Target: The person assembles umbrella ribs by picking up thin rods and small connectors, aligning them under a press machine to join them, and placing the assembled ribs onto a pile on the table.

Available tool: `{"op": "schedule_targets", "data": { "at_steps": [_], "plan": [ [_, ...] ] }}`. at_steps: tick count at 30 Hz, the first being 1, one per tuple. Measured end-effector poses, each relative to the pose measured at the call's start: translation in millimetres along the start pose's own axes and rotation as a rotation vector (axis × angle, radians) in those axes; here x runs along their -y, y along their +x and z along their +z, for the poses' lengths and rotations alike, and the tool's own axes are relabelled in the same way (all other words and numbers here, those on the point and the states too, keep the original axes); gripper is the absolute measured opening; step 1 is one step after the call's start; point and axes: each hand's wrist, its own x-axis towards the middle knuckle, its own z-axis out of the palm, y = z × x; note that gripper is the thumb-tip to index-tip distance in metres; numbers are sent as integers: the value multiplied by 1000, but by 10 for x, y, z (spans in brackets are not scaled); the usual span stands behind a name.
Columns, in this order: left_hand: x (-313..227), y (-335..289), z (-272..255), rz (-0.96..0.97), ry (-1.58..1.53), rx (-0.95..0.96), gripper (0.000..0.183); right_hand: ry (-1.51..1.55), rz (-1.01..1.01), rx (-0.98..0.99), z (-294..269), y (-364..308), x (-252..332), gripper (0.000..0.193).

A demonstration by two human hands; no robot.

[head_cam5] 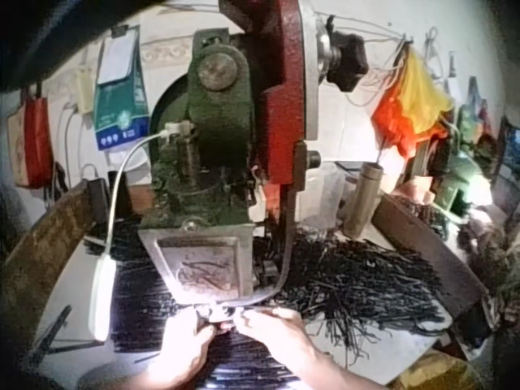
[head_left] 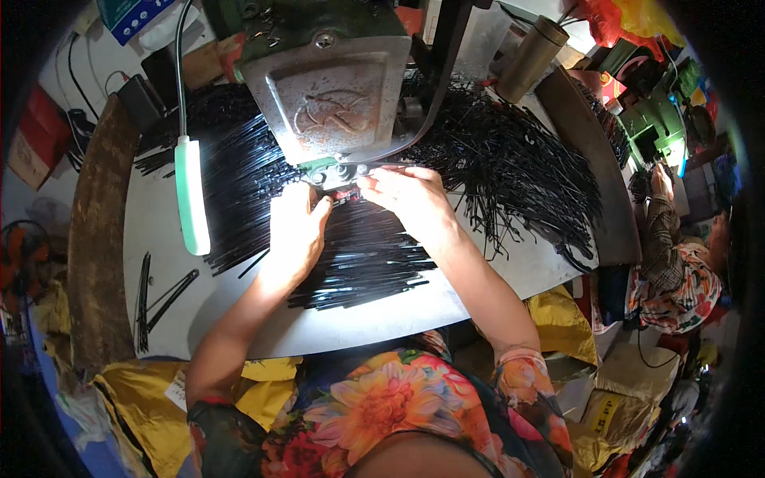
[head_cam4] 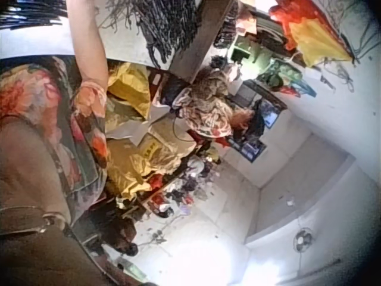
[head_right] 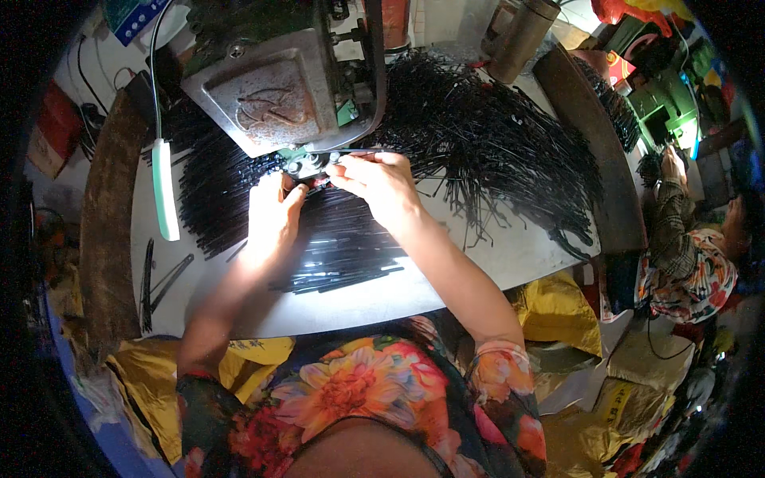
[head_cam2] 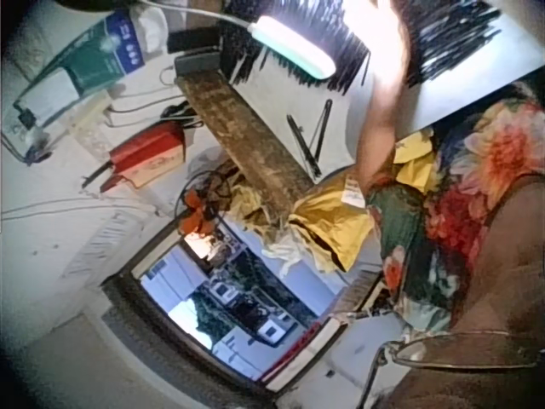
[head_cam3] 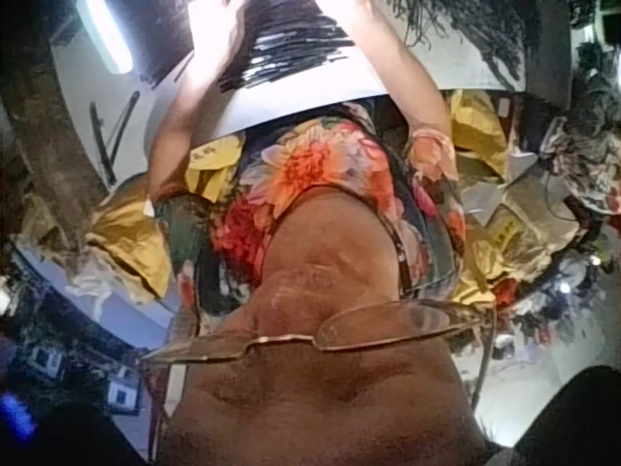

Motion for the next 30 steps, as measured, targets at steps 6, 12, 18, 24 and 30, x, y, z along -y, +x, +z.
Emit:
{"op": "schedule_targets", "data": {
  "at_steps": [6, 12, 18, 24, 30],
  "plan": [
    [-64, 19, -23, -22, 97, 33, 9, -598, -384, 101, 12, -30, -49, 18],
    [2, 5, -21, -118, -81, 46, 20, 437, 94, -235, 171, -50, 82, 12],
    [-60, 137, -119, -86, -206, -193, 22, 478, 40, -231, 153, -21, 35, 16],
    [-4, 170, -193, -198, -291, -43, 27, 525, -90, -146, 197, -13, 0, 18],
    [41, 208, -207, -162, -244, -37, 24, 516, -118, -146, 220, 7, -57, 20]
  ]
}}
